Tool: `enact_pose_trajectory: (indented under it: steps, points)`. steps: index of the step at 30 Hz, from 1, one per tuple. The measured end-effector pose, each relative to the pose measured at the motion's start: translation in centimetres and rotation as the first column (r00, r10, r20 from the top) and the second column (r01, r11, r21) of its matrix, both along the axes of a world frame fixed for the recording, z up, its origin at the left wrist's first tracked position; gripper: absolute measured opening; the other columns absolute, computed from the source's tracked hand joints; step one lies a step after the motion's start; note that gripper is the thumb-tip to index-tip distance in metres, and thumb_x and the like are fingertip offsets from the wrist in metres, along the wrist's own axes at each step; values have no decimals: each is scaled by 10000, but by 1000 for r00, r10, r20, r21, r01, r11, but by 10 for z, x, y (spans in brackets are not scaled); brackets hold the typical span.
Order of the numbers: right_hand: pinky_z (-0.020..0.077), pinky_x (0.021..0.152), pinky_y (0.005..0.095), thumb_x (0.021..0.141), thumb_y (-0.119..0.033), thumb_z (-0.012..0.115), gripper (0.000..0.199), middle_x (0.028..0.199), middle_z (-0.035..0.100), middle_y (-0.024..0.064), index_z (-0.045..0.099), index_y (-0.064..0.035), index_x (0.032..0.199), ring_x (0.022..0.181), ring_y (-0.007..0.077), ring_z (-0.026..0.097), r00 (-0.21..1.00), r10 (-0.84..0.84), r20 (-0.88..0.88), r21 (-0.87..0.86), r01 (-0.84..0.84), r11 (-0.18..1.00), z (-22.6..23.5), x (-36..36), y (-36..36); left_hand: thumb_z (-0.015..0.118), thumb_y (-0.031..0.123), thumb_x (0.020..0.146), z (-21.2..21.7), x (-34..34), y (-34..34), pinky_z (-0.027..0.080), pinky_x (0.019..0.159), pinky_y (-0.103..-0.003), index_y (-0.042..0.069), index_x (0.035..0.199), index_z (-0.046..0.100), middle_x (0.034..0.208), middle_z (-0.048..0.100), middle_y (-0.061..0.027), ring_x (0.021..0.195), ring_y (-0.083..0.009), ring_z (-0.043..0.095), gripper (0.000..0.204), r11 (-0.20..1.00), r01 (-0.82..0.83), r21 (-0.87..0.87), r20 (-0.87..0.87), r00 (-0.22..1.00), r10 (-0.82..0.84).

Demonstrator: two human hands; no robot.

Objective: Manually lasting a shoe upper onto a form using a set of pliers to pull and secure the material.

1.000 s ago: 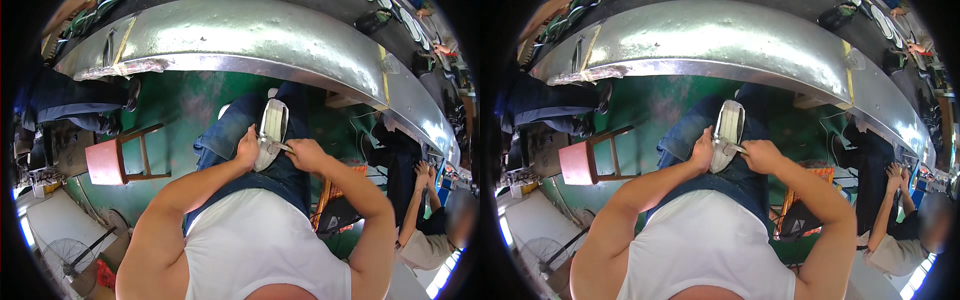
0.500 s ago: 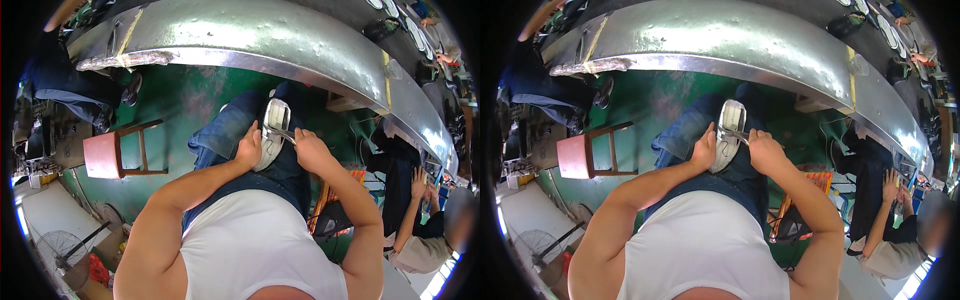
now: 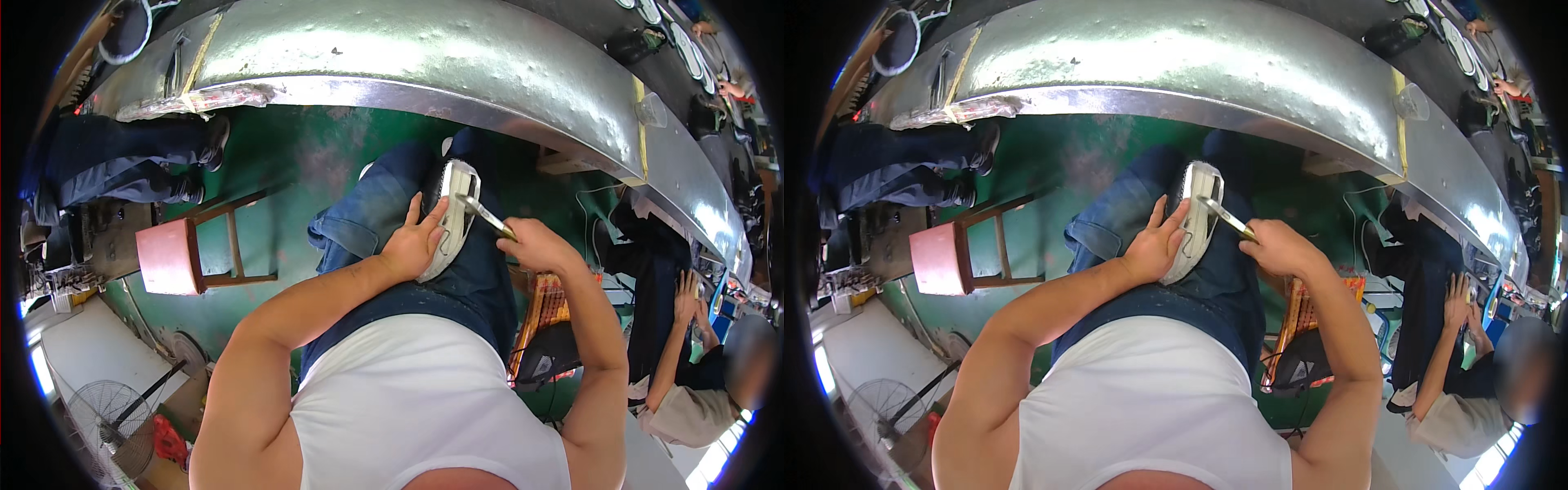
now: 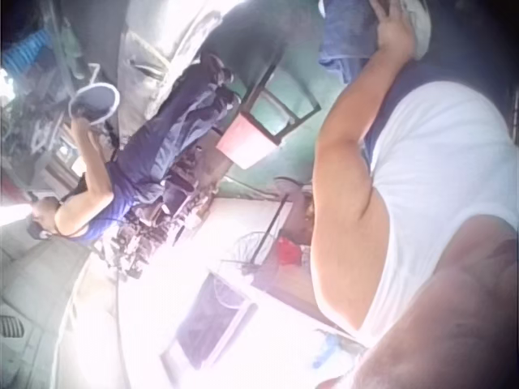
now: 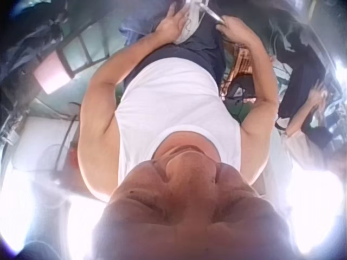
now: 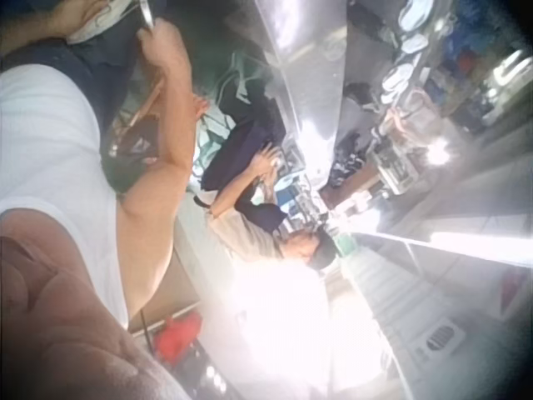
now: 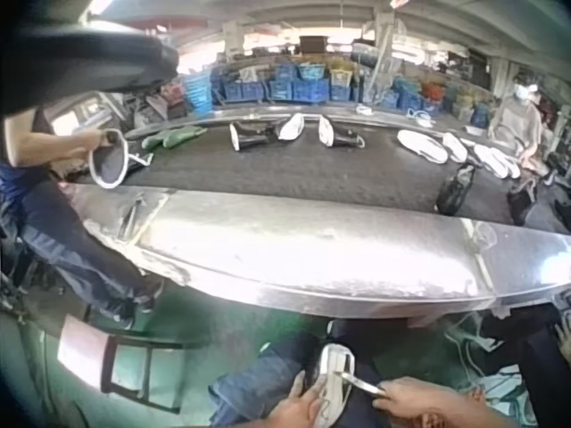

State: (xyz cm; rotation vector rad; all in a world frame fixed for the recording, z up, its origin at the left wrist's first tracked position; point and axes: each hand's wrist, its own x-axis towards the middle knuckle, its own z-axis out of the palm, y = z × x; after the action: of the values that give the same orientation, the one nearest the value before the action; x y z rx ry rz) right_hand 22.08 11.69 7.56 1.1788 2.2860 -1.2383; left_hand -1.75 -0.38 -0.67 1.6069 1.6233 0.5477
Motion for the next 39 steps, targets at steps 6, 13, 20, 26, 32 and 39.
enact_pose_trajectory:
  steps: [6, 13, 20, 26, 32, 39]
  points:
    - [501, 769, 523, 1009, -360, 482, 410, 882, 660, 295, 577, 38, 976, 866, 465, 645, 968, -189, -163, 156, 214, 964, -19, -42, -2, 449, 291, 1018, 1, 2, 5, 518, 917, -498, 224, 1552, 277, 1454, 152, -503, 1012, -556, 605, 565, 994, 92, -54, 21, 996, -91]
    - [504, 763, 538, 1014, -396, 462, 449, 853, 664, 289, 571, 36, 955, 842, 467, 647, 991, -137, -14, 177, 137, 975, -26, -26, -19, 442, 286, 1017, 56, 2, 16, 456, 1026, -479, 164, 1568, 222, 1478, 166, -473, 1153, -537, 548, 606, 917, 214, -335, -29, 971, -237]
    - [493, 765, 515, 1025, -388, 450, 443, 841, 651, 279, 571, 36, 982, 842, 471, 633, 944, -172, -282, 48, 193, 980, 0, -21, -36, 470, 356, 1022, 4, -8, -24, 296, 1152, -324, -78, 1534, 150, 1552, 279, -314, 1419, -366, 375, 743, 924, -154, -351, 312, 911, 270]
    - [486, 764, 490, 1041, -349, 446, 391, 861, 640, 268, 582, 17, 1029, 860, 482, 615, 953, -239, -185, -123, 219, 968, -7, -9, -56, 563, 313, 984, 5, -18, -19, 283, 1160, -320, -73, 1540, 125, 1535, 324, -309, 1435, -343, 357, 806, 918, 2, -397, 349, 925, 149]
    - [498, 730, 414, 1013, -331, 520, 355, 834, 654, 187, 588, 15, 1056, 768, 339, 646, 933, -341, -113, -281, 299, 912, -21, 6, -66, 682, 263, 911, -2, -11, -22, 291, 1155, -316, -32, 1561, 65, 1537, 330, -301, 1419, -342, 383, 944, 912, 10, -409, 431, 884, 184]
    - [460, 612, 275, 965, -210, 621, 436, 954, 598, 43, 490, -45, 1348, 709, 126, 545, 587, -758, -282, -665, 450, 596, -22, 36, -80, 754, 204, 778, 80, -27, 15, 412, 1077, -343, 67, 1567, 198, 1381, 512, -304, 1282, -359, 540, 975, 899, 58, -433, 51, 998, -39]
